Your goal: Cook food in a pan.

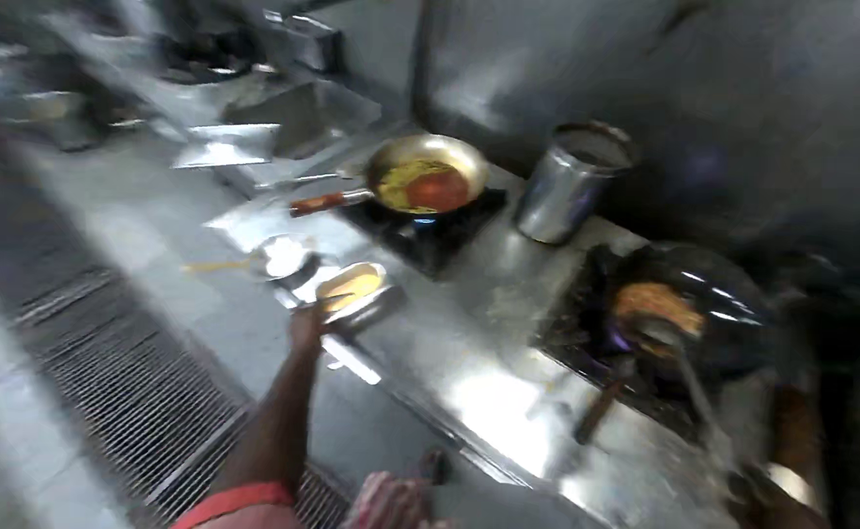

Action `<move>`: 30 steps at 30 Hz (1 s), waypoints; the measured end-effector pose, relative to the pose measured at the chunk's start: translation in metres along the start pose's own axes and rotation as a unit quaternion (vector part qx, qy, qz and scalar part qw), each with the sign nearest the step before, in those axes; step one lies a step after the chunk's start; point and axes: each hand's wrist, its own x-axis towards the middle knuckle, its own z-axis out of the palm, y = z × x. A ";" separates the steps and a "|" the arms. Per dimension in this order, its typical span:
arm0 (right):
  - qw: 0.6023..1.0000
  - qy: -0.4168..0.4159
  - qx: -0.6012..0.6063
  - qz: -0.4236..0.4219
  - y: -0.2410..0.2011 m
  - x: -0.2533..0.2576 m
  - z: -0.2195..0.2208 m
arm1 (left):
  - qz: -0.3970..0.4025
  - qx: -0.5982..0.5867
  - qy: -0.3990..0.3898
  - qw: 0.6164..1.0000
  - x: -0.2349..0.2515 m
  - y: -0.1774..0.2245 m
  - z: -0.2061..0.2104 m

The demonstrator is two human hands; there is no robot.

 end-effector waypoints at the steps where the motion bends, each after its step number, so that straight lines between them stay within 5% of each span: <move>1: 0.999 0.014 0.032 0.002 0.009 0.008 0.004 | -0.001 -0.007 -0.010 1.000 -0.002 0.005 0.006; 5: 0.984 0.122 0.121 0.040 0.045 0.050 0.039 | -0.015 -0.061 -0.025 0.998 0.000 0.009 0.012; 9: 0.991 0.089 0.058 0.083 0.037 0.000 0.029 | -0.014 -0.186 -0.061 0.981 -0.005 -0.001 0.013; 11: 0.982 0.070 0.148 0.092 0.057 -0.022 0.028 | -0.010 -0.206 -0.067 0.976 -0.017 -0.002 0.013; 19: 0.823 0.102 0.550 0.096 0.038 0.072 0.068 | -0.010 -0.205 -0.116 0.972 -0.061 -0.017 0.030; 22: 0.885 0.043 0.462 0.033 0.053 0.061 0.069 | -0.020 -0.184 -0.152 0.971 -0.091 0.001 0.046; 25: 0.958 0.075 0.277 -0.004 0.102 0.023 0.061 | -0.014 -0.161 -0.185 0.969 -0.121 0.025 0.068; 30: 0.983 0.143 0.110 0.024 0.123 -0.026 0.039 | 0.026 -0.150 -0.264 0.952 -0.154 0.065 0.111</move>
